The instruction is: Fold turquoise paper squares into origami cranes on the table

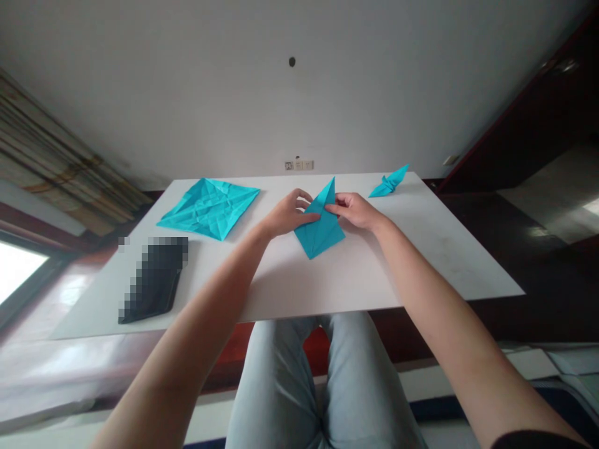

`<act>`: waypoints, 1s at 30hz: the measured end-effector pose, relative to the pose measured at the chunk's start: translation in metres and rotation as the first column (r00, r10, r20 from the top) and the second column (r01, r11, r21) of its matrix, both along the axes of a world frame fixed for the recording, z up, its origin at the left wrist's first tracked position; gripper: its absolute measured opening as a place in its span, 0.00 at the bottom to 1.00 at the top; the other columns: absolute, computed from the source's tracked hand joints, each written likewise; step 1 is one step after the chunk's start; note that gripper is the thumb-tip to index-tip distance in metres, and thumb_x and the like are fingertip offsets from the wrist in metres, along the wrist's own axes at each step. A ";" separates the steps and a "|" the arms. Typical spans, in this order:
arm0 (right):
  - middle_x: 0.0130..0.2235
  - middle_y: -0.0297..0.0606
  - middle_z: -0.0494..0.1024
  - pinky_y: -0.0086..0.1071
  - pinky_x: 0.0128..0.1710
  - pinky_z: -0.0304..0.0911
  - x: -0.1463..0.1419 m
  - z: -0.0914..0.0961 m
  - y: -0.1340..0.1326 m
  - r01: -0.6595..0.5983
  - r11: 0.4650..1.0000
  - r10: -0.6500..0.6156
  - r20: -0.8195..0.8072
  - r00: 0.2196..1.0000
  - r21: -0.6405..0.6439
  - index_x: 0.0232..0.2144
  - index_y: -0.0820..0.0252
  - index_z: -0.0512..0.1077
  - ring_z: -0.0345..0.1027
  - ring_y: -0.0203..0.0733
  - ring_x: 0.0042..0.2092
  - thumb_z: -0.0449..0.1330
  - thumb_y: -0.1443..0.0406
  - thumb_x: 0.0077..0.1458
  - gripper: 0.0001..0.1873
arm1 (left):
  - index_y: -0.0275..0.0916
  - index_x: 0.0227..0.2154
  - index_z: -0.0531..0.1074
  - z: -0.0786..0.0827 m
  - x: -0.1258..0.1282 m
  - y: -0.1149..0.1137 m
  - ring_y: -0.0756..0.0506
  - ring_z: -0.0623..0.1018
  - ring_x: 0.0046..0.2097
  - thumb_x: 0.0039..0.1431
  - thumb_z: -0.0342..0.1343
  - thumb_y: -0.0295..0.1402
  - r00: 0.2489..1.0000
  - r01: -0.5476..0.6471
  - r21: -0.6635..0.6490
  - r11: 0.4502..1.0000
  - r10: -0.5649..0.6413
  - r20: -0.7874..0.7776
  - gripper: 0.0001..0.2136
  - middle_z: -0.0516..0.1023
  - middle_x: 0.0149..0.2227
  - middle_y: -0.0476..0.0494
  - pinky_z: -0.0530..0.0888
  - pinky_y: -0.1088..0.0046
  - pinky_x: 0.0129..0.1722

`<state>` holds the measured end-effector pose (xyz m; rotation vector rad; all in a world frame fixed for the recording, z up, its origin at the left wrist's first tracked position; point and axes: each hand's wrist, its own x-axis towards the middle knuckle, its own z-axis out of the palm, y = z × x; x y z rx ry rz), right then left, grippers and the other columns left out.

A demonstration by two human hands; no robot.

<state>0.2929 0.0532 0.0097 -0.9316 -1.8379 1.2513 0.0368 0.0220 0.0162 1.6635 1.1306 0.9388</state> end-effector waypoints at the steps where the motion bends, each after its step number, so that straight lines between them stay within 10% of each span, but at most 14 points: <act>1: 0.39 0.38 0.88 0.40 0.42 0.74 0.000 0.000 -0.001 -0.009 1.000 0.009 -0.008 1.000 -0.012 0.40 0.55 0.84 0.78 0.46 0.38 0.79 0.43 0.54 0.25 | 0.43 0.52 0.75 0.000 0.000 0.000 0.44 0.83 0.42 0.56 0.77 0.39 1.000 0.020 -0.009 1.000 -0.020 0.023 0.24 0.85 0.45 0.43 0.78 0.70 0.39; 10: 0.31 0.28 0.83 0.37 0.37 0.73 -0.003 -0.003 0.001 -0.002 0.997 -0.009 -0.145 0.989 -0.075 0.53 0.50 0.75 0.77 0.43 0.33 0.81 0.44 0.54 0.33 | 0.45 0.56 0.74 0.000 -0.002 0.007 0.47 0.84 0.37 0.63 0.76 0.39 0.971 -0.085 0.013 0.996 0.080 0.227 0.23 0.86 0.43 0.46 0.79 0.75 0.35; 22: 0.32 0.30 0.79 0.35 0.39 0.63 -0.002 0.004 0.000 0.130 0.985 -0.110 -0.165 0.980 0.113 0.42 0.52 0.80 0.67 0.40 0.35 0.73 0.51 0.58 0.15 | 0.40 0.46 0.84 0.010 -0.003 0.004 0.46 0.80 0.35 0.64 0.67 0.36 0.978 -0.051 0.036 0.998 0.043 0.204 0.10 0.83 0.33 0.48 0.74 0.72 0.37; 30: 0.36 0.36 0.82 0.39 0.45 0.66 -0.001 0.013 -0.004 0.165 0.982 -0.157 -0.085 0.984 0.094 0.38 0.57 0.85 0.70 0.42 0.39 0.66 0.55 0.57 0.13 | 0.37 0.44 0.89 0.019 -0.003 -0.002 0.37 0.85 0.51 0.65 0.63 0.45 0.981 -0.062 0.020 0.998 0.057 0.184 0.18 0.90 0.50 0.37 0.80 0.63 0.54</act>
